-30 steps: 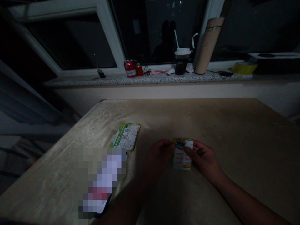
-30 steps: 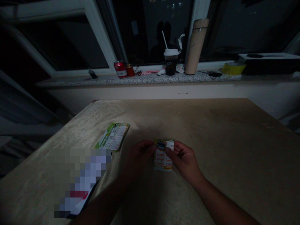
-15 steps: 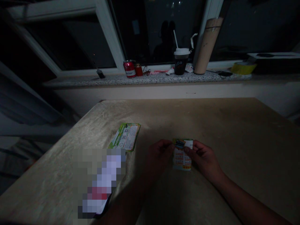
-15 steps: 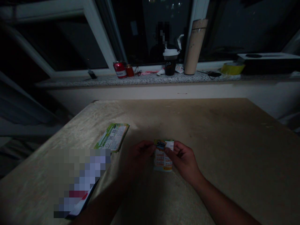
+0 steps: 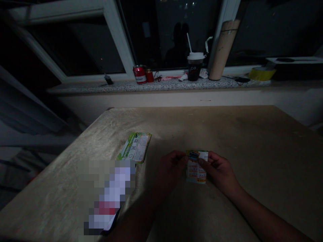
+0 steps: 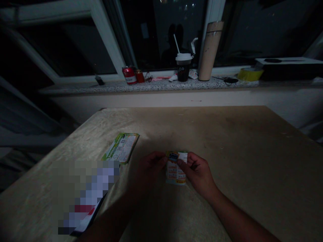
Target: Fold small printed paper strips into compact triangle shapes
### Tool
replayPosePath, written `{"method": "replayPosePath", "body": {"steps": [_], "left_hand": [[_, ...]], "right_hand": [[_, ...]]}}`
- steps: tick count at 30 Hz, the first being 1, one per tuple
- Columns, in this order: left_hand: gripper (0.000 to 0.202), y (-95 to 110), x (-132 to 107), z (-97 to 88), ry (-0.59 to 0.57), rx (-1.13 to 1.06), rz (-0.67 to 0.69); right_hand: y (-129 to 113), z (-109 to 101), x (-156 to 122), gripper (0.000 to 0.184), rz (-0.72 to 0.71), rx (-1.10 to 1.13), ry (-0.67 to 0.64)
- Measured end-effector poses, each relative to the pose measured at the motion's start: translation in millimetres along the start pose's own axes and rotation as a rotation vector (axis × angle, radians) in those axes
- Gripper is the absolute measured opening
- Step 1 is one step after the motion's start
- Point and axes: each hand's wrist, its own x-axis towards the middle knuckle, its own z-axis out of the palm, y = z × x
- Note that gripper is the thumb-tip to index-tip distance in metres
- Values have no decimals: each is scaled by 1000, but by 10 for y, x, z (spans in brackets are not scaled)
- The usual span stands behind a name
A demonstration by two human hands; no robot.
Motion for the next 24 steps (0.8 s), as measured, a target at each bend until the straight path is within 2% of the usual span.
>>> {"method": "replayPosePath", "body": {"steps": [17,24], "left_hand": [[18,-15,3,6,33,17,-19],[18,9,-5,7,10,-1,-14]], "right_hand": [[-23,6,0,30,-18,-21,3],[-6,1,-4,27,-4,36,1]]}}
